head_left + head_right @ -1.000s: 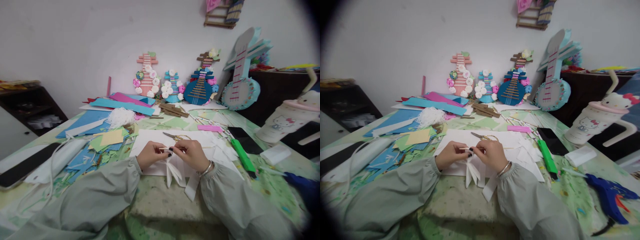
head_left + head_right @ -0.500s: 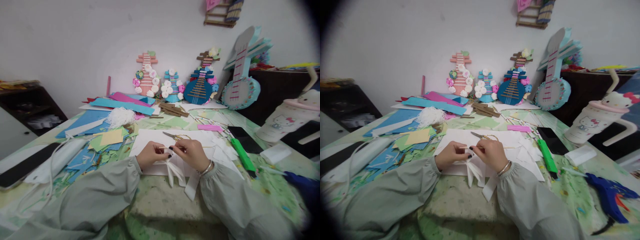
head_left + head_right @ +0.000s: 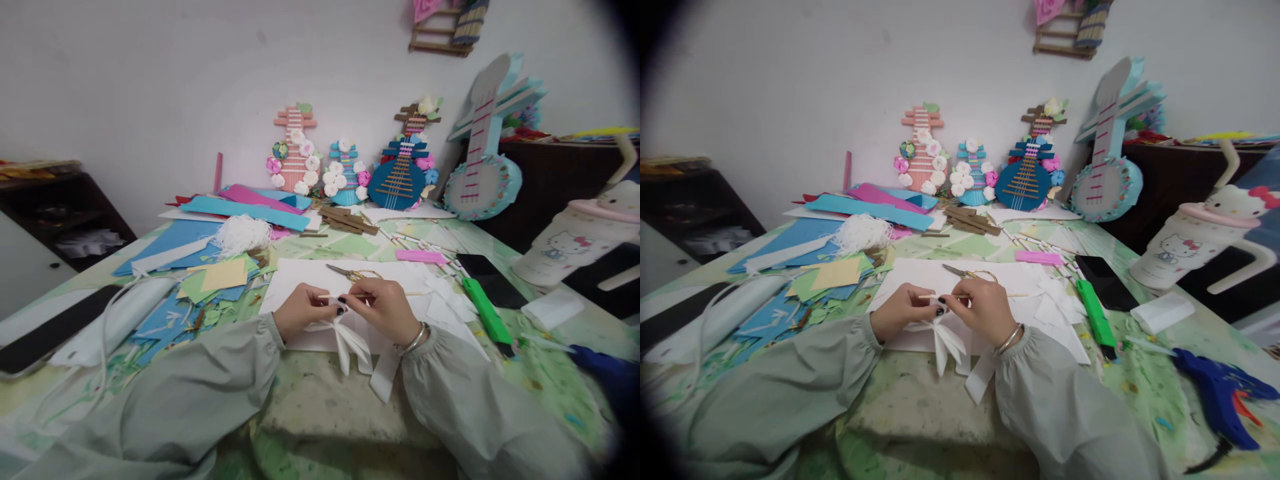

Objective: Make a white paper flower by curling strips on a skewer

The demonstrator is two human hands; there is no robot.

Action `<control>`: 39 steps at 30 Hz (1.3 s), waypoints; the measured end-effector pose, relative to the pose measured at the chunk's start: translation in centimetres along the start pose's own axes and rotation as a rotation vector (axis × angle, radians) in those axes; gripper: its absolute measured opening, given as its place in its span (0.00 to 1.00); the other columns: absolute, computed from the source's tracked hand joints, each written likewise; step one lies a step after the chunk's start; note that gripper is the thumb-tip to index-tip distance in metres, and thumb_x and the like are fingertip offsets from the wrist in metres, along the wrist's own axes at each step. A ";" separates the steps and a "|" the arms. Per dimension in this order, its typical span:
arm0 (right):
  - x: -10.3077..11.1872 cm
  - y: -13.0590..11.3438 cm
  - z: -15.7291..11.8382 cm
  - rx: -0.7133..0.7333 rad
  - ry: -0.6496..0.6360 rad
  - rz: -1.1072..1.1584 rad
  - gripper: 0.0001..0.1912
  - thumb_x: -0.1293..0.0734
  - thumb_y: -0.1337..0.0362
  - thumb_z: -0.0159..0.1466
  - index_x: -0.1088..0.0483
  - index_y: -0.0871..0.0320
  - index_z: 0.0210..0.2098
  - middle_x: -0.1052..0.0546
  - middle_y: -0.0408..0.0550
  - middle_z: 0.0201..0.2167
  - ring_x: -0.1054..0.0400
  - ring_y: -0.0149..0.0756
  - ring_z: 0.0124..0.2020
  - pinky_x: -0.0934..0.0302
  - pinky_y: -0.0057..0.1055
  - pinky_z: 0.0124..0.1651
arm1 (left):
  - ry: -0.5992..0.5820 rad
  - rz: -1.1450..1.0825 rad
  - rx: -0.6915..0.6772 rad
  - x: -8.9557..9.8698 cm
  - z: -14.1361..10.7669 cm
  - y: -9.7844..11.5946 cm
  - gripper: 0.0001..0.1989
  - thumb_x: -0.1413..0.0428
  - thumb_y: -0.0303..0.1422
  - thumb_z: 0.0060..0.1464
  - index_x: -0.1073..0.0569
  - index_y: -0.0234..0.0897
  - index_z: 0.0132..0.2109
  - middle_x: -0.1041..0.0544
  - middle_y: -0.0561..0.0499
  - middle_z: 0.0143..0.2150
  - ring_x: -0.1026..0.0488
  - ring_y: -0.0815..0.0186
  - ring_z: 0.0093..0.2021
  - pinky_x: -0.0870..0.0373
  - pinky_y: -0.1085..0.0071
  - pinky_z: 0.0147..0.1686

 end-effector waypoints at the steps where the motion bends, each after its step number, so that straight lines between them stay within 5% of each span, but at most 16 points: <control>1: 0.0 0.0 0.0 -0.004 0.002 0.011 0.13 0.35 0.58 0.59 0.30 0.59 0.23 0.27 0.43 0.20 0.38 0.27 0.23 0.50 0.24 0.28 | 0.002 0.000 -0.002 0.0 0.0 0.1 0.14 0.38 0.37 0.42 0.26 0.27 0.27 0.33 0.54 0.22 0.40 0.73 0.24 0.46 0.75 0.26; 12: -0.1 0.4 -0.1 -0.073 -0.003 0.107 0.11 0.32 0.57 0.56 0.27 0.59 0.24 0.25 0.45 0.22 0.35 0.30 0.25 0.46 0.25 0.29 | 0.017 0.047 -0.041 0.2 -0.1 0.5 0.15 0.36 0.36 0.40 0.28 0.27 0.22 0.39 0.56 0.20 0.46 0.75 0.23 0.53 0.75 0.24; 26: 0.0 0.2 0.2 -0.062 -0.053 0.016 0.18 0.37 0.57 0.61 0.29 0.60 0.19 0.33 0.42 0.15 0.44 0.25 0.19 0.54 0.24 0.24 | 0.041 -0.061 -0.026 -0.1 0.0 0.5 0.17 0.36 0.36 0.40 0.23 0.28 0.37 0.27 0.51 0.25 0.36 0.72 0.25 0.41 0.75 0.27; 39: 0.0 -0.3 0.2 -0.042 -0.104 0.004 0.20 0.40 0.57 0.63 0.30 0.61 0.19 0.37 0.41 0.15 0.47 0.25 0.19 0.55 0.24 0.25 | 0.088 0.092 -0.127 -0.1 -0.2 1.6 0.18 0.41 0.42 0.47 0.24 0.26 0.28 0.30 0.52 0.21 0.39 0.73 0.23 0.41 0.76 0.25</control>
Point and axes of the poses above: each hand's wrist, its own z-axis towards the middle knuckle, its own x-axis out of the back of the hand, y = z × x, the point moved 5 cm from there along z, towards the middle knuckle
